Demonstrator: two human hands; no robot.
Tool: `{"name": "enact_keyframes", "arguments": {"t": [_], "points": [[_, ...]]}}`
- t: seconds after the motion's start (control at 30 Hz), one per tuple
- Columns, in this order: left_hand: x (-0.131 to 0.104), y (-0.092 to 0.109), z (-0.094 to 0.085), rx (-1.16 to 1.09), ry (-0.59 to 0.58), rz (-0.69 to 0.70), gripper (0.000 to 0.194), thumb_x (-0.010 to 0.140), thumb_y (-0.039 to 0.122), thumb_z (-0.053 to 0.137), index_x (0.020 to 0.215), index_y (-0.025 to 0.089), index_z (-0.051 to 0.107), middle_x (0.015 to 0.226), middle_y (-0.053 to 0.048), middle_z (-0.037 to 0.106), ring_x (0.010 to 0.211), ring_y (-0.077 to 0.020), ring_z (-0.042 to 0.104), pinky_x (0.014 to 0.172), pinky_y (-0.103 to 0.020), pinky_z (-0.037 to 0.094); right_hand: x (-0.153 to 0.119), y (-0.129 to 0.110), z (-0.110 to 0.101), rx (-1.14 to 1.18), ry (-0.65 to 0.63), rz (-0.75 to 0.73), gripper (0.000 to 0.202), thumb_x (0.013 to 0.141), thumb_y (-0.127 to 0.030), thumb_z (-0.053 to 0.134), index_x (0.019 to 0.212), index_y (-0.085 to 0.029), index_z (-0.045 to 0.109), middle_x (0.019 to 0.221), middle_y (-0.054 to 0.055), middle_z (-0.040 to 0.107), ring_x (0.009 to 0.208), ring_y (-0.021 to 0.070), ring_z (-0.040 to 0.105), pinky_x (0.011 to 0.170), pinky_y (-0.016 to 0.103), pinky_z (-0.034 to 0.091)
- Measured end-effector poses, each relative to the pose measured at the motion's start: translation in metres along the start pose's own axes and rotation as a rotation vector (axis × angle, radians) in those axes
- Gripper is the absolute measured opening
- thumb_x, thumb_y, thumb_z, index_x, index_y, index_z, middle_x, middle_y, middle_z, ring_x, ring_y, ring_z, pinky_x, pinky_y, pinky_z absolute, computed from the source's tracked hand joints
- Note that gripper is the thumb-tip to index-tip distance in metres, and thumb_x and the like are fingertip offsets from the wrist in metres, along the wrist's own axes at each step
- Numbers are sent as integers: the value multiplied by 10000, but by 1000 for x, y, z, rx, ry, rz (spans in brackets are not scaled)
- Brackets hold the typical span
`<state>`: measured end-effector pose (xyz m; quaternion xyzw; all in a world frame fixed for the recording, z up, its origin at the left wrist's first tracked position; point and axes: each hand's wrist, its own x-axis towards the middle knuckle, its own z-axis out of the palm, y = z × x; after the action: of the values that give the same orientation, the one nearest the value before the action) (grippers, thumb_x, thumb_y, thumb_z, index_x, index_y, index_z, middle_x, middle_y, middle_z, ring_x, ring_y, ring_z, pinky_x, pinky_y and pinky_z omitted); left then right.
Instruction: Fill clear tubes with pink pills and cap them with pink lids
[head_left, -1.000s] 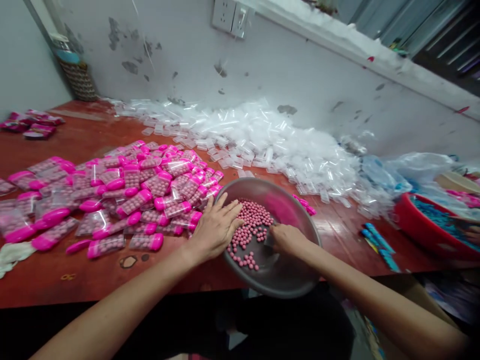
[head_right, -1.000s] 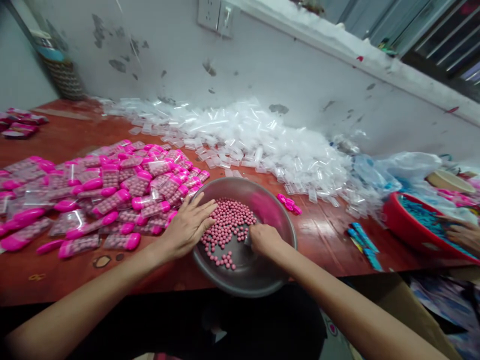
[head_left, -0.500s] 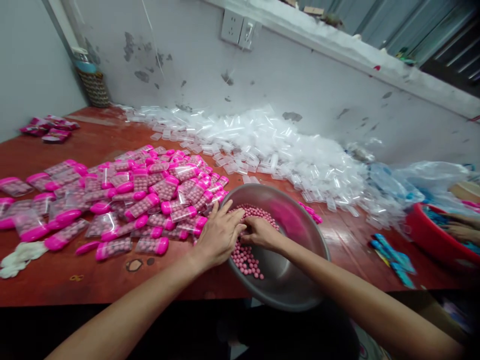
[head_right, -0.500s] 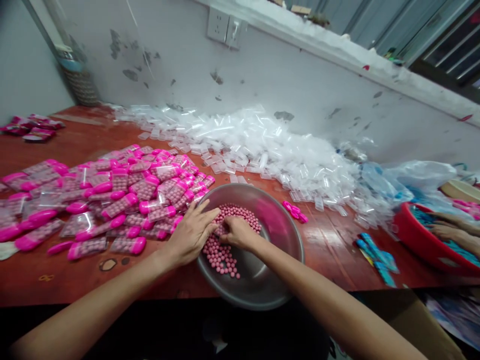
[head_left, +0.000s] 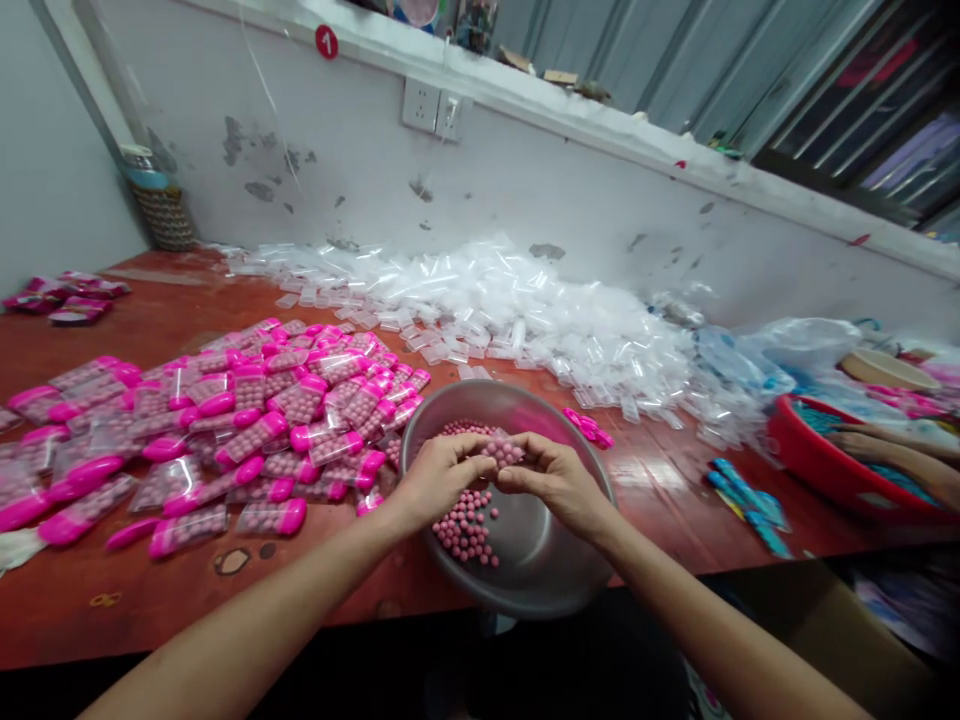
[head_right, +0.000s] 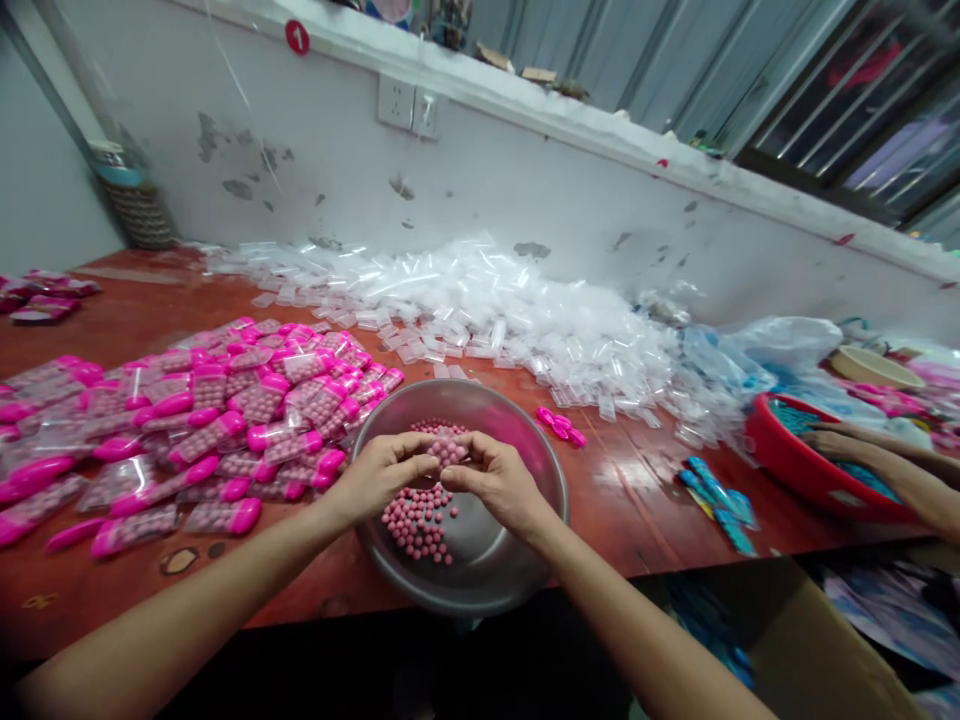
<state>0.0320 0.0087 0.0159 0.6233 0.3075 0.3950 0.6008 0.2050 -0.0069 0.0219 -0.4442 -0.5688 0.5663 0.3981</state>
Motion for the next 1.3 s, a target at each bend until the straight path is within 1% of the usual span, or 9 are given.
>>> {"name": "enact_keyframes", "arguments": {"t": [0.17, 0.4, 0.5, 0.6, 0.7, 0.8, 0.87, 1.07, 1.3], "points": [[9, -8, 10, -405, -66, -252, 300, 652, 295, 689, 873, 98, 636, 791, -62, 633, 712, -143, 593, 697, -274, 475, -11, -10, -18, -161, 71, -132, 307, 701, -237, 655, 993, -206, 565, 838, 6, 629, 694, 113, 592, 635, 248, 495], [9, -7, 18, -287, -201, -211, 280, 681, 322, 670, 864, 116, 626, 694, -14, 584, 631, -116, 546, 618, -237, 445, -26, -3, -23, -449, 46, -376, 108, 745, -227, 617, 836, -180, 651, 796, 29, 646, 732, 130, 597, 680, 249, 474], [8, -7, 17, -199, -202, -229, 272, 701, 320, 649, 889, 124, 630, 746, -31, 608, 681, -142, 557, 651, -256, 455, -29, 3, -29, -434, 22, -353, 279, 751, -269, 610, 1020, -199, 587, 844, 27, 654, 747, 131, 612, 684, 251, 478], [6, -8, 14, -165, -96, -268, 273, 716, 327, 635, 915, 140, 633, 847, -53, 631, 770, -172, 573, 706, -277, 468, -22, 10, -69, -521, 227, -214, 417, 796, -332, 532, 1186, -206, 457, 853, 21, 663, 703, 123, 624, 634, 239, 486], [3, -11, 13, -155, -5, -308, 259, 729, 333, 626, 920, 158, 640, 871, -50, 643, 814, -186, 583, 740, -283, 472, -6, 21, -135, -922, 595, -1, 288, 852, -320, 415, 1060, -192, 567, 953, 52, 658, 836, 149, 610, 736, 268, 461], [2, -14, 13, -145, 25, -322, 270, 720, 334, 636, 940, 178, 648, 874, -46, 661, 837, -200, 591, 749, -285, 477, 13, 41, -191, -1059, 629, 134, 204, 806, -255, 487, 916, -196, 647, 957, 70, 665, 899, 198, 590, 797, 311, 418], [2, -15, 13, -133, 48, -327, 288, 727, 336, 631, 976, 193, 645, 889, -45, 669, 848, -204, 593, 751, -284, 479, 27, 56, -210, -1124, 585, 203, 180, 782, -263, 529, 890, -209, 662, 938, 68, 671, 892, 206, 591, 785, 303, 408], [3, -11, 14, -44, 55, -336, 268, 733, 330, 632, 978, 224, 655, 892, -20, 671, 854, -185, 593, 738, -235, 469, 67, 86, -213, -1251, 549, 315, 319, 814, -430, 473, 996, -220, 630, 1031, 101, 631, 975, 228, 550, 782, 314, 385], [4, -15, 14, -49, 71, -319, 272, 749, 326, 614, 996, 214, 643, 897, -25, 668, 864, -190, 591, 765, -258, 470, 69, 77, -210, -1200, 548, 260, 238, 772, -323, 547, 964, -210, 634, 945, 80, 650, 890, 213, 580, 744, 309, 408]]}}
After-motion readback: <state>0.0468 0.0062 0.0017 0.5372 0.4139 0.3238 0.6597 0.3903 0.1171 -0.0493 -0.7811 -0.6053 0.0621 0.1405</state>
